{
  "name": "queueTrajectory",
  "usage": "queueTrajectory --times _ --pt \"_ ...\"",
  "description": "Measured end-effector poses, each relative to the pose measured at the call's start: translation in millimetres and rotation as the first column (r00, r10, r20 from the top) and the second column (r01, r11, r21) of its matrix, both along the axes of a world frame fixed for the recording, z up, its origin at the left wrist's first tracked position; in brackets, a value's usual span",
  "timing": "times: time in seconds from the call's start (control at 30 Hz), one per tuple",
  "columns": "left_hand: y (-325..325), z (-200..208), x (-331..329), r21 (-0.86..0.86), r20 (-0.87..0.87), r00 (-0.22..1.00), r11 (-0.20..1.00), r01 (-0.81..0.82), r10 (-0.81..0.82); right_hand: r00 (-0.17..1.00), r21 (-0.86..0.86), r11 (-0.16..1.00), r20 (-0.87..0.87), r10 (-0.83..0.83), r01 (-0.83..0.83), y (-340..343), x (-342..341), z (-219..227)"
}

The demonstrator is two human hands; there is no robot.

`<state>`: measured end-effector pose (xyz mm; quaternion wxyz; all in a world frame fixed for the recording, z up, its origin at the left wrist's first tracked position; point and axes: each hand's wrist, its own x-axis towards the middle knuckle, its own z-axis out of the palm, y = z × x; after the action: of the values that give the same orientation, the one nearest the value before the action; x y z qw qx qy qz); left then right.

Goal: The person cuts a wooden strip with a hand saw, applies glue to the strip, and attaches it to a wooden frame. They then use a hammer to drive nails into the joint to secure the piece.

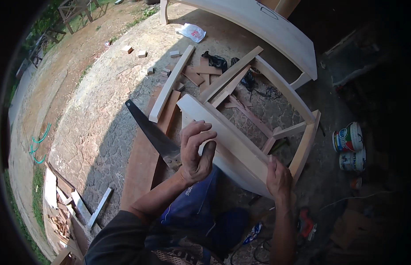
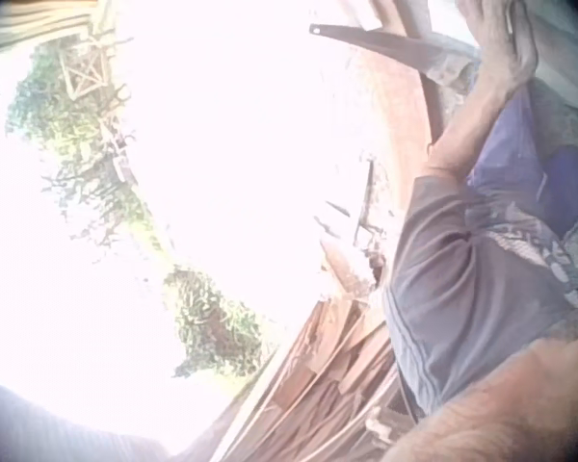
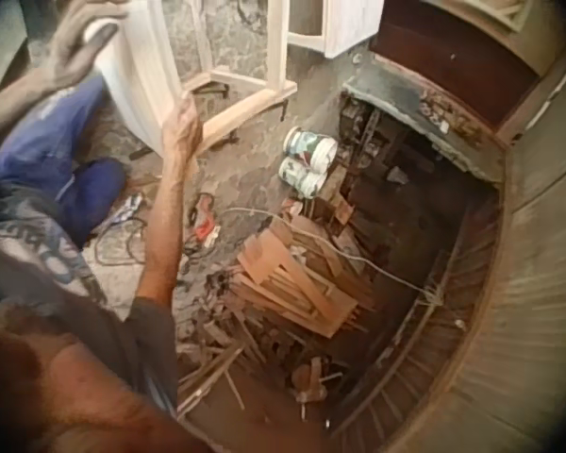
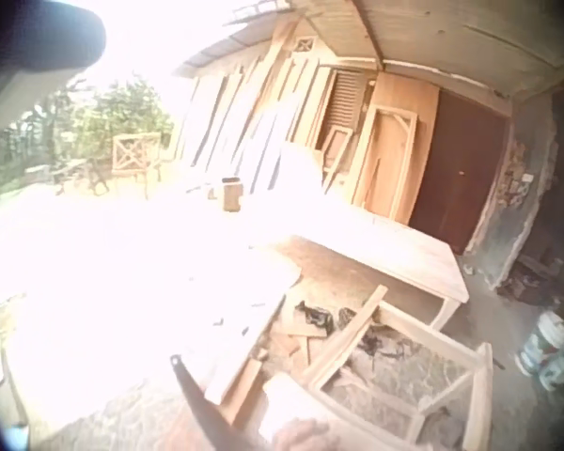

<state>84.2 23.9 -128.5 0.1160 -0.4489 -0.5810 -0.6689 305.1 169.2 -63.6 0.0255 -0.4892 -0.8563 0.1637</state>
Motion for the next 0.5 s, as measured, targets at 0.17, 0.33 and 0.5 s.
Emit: queueTrajectory --times 0.17,0.33,0.5 --pt "-25 -72 -94 0.214 0.785 0.505 0.922 0.324 -0.359 0.998 -0.025 0.999 -0.048 0.045 -0.046 2 1 -7" --pt "-2 -84 -123 0.302 0.637 0.392 0.683 0.665 -0.664 0.998 -0.078 0.996 0.019 0.052 -0.050 -3 -15 1" --pt "16 -86 -143 0.319 0.554 0.349 0.580 0.750 -0.756 0.998 -0.087 0.995 0.047 0.048 -0.044 5 -3 -6"
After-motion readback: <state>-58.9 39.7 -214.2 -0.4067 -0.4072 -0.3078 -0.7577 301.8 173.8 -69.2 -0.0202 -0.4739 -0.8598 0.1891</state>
